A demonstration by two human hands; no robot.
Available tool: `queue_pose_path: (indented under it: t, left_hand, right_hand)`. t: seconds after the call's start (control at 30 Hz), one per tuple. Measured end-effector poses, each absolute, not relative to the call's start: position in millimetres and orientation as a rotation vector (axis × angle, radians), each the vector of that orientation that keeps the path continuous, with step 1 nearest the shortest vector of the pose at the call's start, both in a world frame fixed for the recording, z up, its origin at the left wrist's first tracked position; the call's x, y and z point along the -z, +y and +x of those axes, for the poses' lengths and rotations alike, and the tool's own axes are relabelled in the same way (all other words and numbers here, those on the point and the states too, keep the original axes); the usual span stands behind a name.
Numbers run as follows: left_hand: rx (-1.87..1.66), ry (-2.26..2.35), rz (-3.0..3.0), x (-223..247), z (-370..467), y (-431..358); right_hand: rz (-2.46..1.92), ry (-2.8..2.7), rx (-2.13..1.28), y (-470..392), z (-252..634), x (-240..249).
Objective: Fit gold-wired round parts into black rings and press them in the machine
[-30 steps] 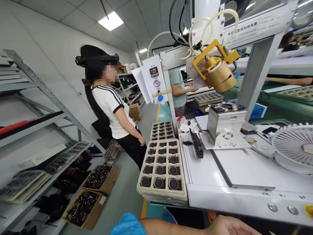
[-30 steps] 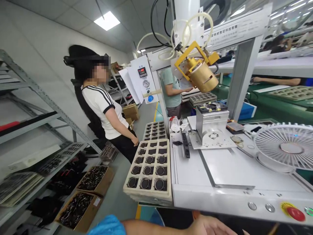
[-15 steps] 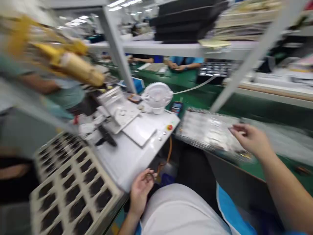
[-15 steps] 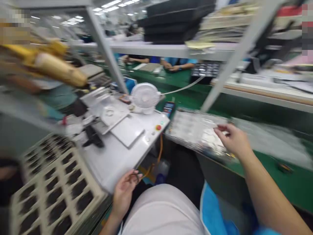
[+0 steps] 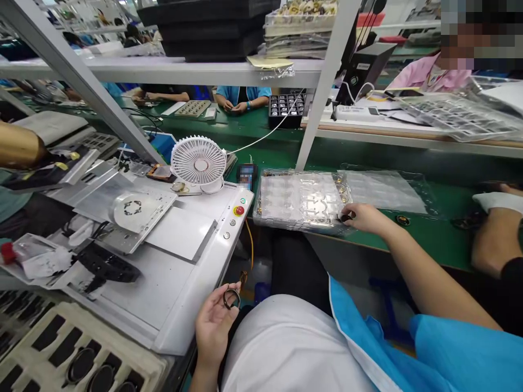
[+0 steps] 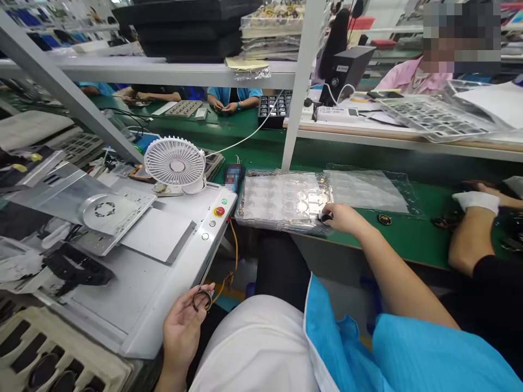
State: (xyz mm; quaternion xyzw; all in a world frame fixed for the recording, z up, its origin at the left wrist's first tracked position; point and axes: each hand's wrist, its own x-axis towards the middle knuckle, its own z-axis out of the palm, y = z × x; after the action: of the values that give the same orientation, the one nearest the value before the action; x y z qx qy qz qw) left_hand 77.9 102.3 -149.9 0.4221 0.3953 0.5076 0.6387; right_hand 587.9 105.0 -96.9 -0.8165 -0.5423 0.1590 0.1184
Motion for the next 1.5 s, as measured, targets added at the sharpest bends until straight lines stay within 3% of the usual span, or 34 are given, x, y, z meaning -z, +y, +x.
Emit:
queue_pose_path:
  t: [0.2, 0.4, 0.53, 0.77, 1.13, 1.5]
  left_hand:
    - [-1.048, 0.903, 0.887, 145.3, 80.7, 99.7]
    - [-0.766, 0.662, 0.818, 102.9, 108.1, 105.4]
    - [-0.738, 0.606, 0.776, 85.2, 107.5, 113.1]
    - [-1.044, 0.779, 0.856, 90.8, 91.1, 100.5]
    - [-1.14, 0.804, 0.841, 103.6, 93.9, 93.4]
    - [-1.089, 0.806, 0.745, 109.8, 76.8, 104.5]
  right_hand:
    - [-2.233, -1.727, -0.496, 113.2, 572.9, 77.1]
    - [-0.984, -1.998, -0.665, 140.7, 429.5, 57.6]
    - [-0.563, -2.014, -0.821, 157.4, 350.7, 55.7]
    - [-0.804, -1.579, -1.132, 164.1, 292.7, 78.5]
    - [-0.81, -1.711, -0.676, 160.8, 270.8, 94.2]
    - [-0.619, -2.127, -0.702, 173.1, 279.8, 93.3]
